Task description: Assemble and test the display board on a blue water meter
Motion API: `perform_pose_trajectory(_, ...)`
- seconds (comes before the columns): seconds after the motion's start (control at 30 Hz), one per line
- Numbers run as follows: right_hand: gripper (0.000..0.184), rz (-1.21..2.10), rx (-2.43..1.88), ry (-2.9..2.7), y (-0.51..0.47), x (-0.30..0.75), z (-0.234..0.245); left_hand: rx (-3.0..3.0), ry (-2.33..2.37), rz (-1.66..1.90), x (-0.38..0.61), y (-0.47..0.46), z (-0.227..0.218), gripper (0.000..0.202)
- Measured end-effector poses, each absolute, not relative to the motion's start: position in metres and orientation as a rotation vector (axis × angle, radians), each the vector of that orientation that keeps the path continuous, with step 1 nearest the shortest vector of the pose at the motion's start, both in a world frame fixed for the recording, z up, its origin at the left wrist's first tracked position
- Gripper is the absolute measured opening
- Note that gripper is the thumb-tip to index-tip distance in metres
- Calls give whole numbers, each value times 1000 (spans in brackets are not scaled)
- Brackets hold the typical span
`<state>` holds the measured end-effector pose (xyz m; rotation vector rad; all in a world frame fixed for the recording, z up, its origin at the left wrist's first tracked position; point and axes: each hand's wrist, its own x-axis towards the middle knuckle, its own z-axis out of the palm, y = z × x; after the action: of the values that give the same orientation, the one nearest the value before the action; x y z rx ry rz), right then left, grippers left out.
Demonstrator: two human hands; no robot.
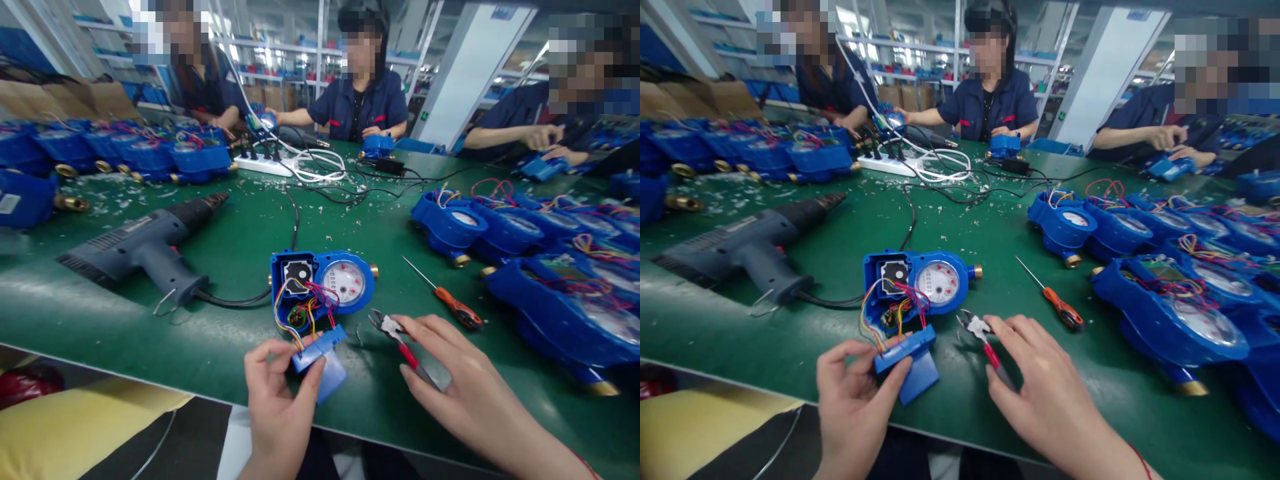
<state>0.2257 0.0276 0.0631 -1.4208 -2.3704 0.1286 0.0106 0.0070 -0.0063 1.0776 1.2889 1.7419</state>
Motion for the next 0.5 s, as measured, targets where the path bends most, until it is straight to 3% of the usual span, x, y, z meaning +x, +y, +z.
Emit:
perform_pose_trajectory(0.23, 33, -171, -1495, -2371, 32, 262, 21, 808, 1217, 1495, 2, 8, 8, 48)
perform_pose_trajectory(0.5, 24, -128, -1364, -2291, 35, 260, 8, 742, 1338, 1553, 12, 13, 13, 44)
